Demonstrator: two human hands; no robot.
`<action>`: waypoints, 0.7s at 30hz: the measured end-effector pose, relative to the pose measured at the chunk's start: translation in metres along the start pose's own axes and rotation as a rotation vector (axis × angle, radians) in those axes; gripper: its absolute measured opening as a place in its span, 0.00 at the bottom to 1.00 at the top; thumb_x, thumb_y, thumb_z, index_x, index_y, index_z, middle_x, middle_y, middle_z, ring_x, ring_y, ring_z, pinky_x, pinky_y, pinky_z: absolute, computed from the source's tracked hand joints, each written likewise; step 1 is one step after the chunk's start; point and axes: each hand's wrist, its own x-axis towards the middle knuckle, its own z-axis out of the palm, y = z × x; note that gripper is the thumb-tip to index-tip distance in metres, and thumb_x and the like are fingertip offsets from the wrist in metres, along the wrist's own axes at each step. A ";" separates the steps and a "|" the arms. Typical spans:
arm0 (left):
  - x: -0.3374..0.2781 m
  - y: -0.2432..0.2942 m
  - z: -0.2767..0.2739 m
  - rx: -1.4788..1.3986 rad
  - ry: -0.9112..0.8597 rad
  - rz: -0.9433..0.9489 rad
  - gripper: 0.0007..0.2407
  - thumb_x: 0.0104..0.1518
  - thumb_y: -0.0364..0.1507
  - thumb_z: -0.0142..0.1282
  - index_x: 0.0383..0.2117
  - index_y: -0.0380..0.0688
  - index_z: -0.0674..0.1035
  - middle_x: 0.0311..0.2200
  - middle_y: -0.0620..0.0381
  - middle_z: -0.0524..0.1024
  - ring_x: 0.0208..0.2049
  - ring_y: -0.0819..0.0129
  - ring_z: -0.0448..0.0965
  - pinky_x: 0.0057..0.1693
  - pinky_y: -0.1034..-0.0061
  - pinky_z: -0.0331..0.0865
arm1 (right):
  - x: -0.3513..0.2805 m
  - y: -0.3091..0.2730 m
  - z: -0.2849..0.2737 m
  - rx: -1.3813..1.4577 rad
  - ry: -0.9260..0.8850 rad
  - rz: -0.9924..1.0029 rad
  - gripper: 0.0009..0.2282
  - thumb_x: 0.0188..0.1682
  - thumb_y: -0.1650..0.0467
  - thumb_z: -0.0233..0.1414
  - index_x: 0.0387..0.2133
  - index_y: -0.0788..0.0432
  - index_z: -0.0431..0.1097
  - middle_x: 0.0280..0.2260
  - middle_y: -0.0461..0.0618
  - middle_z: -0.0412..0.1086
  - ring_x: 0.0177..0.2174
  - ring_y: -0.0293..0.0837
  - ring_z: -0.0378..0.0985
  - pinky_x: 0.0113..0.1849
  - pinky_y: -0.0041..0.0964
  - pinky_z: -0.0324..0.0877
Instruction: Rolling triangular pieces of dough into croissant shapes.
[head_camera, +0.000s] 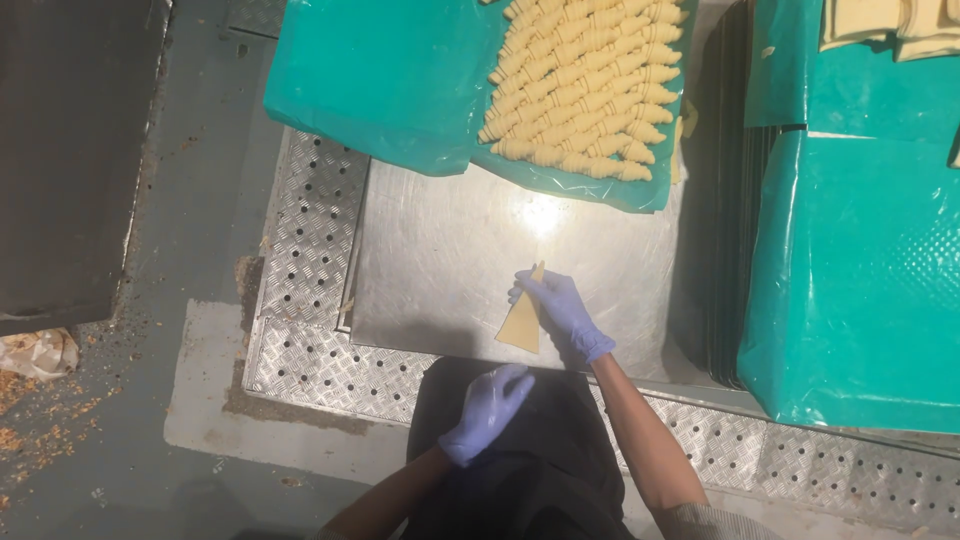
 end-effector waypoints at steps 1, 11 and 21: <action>0.000 -0.002 -0.004 0.427 0.026 0.241 0.26 0.64 0.47 0.42 0.55 0.37 0.76 0.57 0.43 0.75 0.60 0.53 0.75 0.65 0.65 0.68 | -0.006 -0.004 0.002 -0.043 -0.008 -0.003 0.14 0.53 0.70 0.51 0.47 0.71 0.70 0.34 0.56 0.77 0.35 0.44 0.80 0.40 0.37 0.75; 0.029 0.008 -0.002 1.807 0.153 0.792 0.37 0.62 0.53 0.40 0.69 0.33 0.58 0.71 0.41 0.53 0.72 0.50 0.48 0.72 0.57 0.41 | -0.016 0.000 0.011 -0.021 0.057 0.010 0.16 0.54 0.68 0.50 0.46 0.71 0.72 0.35 0.57 0.77 0.36 0.44 0.80 0.39 0.37 0.76; 0.028 0.010 0.000 1.904 0.154 0.765 0.36 0.63 0.52 0.40 0.69 0.35 0.57 0.71 0.41 0.51 0.72 0.49 0.47 0.71 0.54 0.40 | 0.039 -0.027 -0.008 0.058 -0.051 -0.152 0.14 0.56 0.68 0.51 0.39 0.73 0.73 0.27 0.58 0.76 0.28 0.45 0.81 0.34 0.36 0.77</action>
